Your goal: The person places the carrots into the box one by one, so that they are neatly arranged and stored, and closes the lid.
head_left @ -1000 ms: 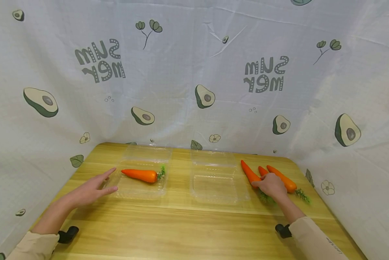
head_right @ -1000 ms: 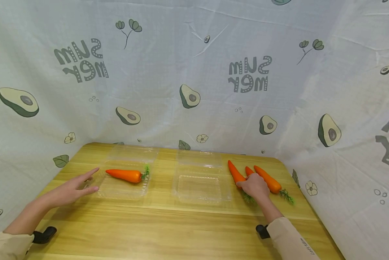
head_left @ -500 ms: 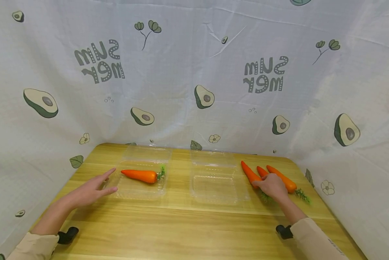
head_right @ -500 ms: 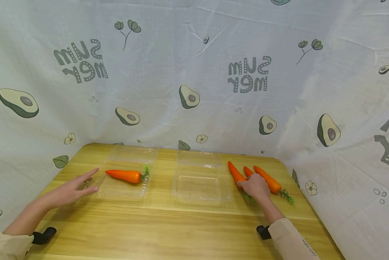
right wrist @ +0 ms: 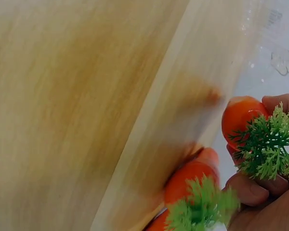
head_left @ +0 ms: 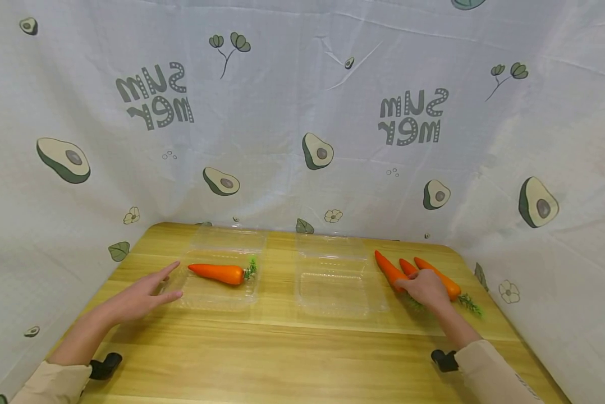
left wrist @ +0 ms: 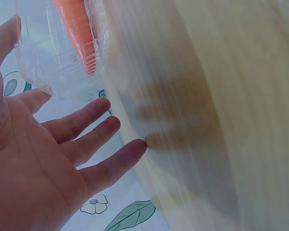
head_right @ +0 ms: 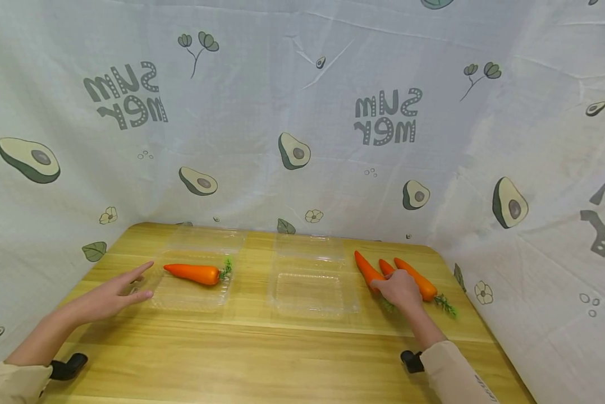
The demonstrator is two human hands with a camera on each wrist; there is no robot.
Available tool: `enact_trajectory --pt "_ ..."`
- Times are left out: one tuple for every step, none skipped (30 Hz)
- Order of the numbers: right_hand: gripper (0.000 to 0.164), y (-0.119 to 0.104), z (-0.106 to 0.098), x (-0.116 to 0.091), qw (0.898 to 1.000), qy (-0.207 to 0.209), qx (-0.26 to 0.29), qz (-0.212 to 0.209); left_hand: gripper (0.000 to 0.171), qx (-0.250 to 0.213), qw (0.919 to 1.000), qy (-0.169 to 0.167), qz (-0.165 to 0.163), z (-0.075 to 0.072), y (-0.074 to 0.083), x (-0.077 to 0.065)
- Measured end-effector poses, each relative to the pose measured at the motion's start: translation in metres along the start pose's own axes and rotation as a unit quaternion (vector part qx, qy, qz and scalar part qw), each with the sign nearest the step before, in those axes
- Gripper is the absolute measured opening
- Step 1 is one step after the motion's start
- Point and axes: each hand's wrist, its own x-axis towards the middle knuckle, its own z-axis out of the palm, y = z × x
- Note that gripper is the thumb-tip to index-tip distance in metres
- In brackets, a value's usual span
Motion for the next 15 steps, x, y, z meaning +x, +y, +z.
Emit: enact_trajectory --pt "0.034 0.0000 -0.0006 0.0004 1.000 0.000 0.000 0.001 0.082 0.001 1.0000 0.000 0.000 -0.0001 0.0000 0.0000" --pt "0.033 -0.0004 -0.0012 0.0004 1.000 -0.001 -0.001 0.002 0.082 0.001 1.0000 0.000 0.001 -0.0002 0.0000 0.0000" --pt "0.032 -0.0006 -0.0018 0.0005 1.000 -0.002 0.001 0.002 0.082 0.001 1.0000 -0.001 0.001 -0.0003 -0.0001 0.0000" --pt "0.032 -0.0012 -0.0026 0.0001 1.000 -0.003 0.002 0.001 0.082 0.001 1.0000 -0.001 0.001 -0.0004 -0.0001 0.0000" --pt "0.032 -0.0016 -0.0034 0.0000 1.000 -0.003 0.003 -0.001 0.082 0.001 1.0000 -0.001 0.001 -0.0005 -0.0003 0.0001" --pt "0.033 -0.0020 -0.0041 -0.0001 1.000 -0.004 0.005 -0.004 0.082 0.001 1.0000 -0.002 0.001 -0.0006 -0.0004 0.0001" --pt "0.033 -0.0025 -0.0046 -0.0001 1.000 -0.004 0.006 -0.005 0.082 0.001 1.0000 -0.002 0.001 -0.0006 -0.0005 0.0001" --pt "0.033 -0.0030 -0.0051 -0.0001 1.000 -0.005 0.007 -0.007 0.082 -0.001 1.0000 -0.003 0.001 -0.0007 -0.0007 0.0001" --pt "0.033 -0.0031 -0.0055 0.0001 1.000 -0.005 0.006 -0.010 0.081 -0.001 1.0000 -0.004 0.002 -0.0007 -0.0009 0.0002" --pt "0.034 -0.0035 -0.0061 0.0004 1.000 -0.006 0.004 -0.014 0.081 0.000 1.0000 -0.003 0.003 -0.0007 -0.0012 0.0004" --pt "0.035 -0.0037 -0.0067 0.0008 1.000 -0.005 0.001 -0.017 0.081 0.000 1.0000 -0.003 0.003 -0.0008 -0.0014 0.0005" --pt "0.035 -0.0039 -0.0073 0.0015 1.000 -0.006 0.000 -0.018 0.082 0.000 1.0000 -0.003 0.003 -0.0008 -0.0017 0.0006" --pt "0.035 -0.0041 -0.0078 0.0022 1.000 -0.005 -0.002 -0.018 0.082 0.001 1.0000 -0.003 0.004 -0.0008 -0.0018 0.0008" --pt "0.035 -0.0043 -0.0086 0.0029 1.000 -0.004 -0.003 -0.020 0.082 0.001 1.0000 -0.003 0.004 -0.0008 -0.0021 0.0009" --pt "0.036 -0.0048 -0.0097 0.0032 1.000 -0.004 -0.001 -0.019 0.082 0.002 1.0000 -0.003 0.004 -0.0008 -0.0023 0.0011"
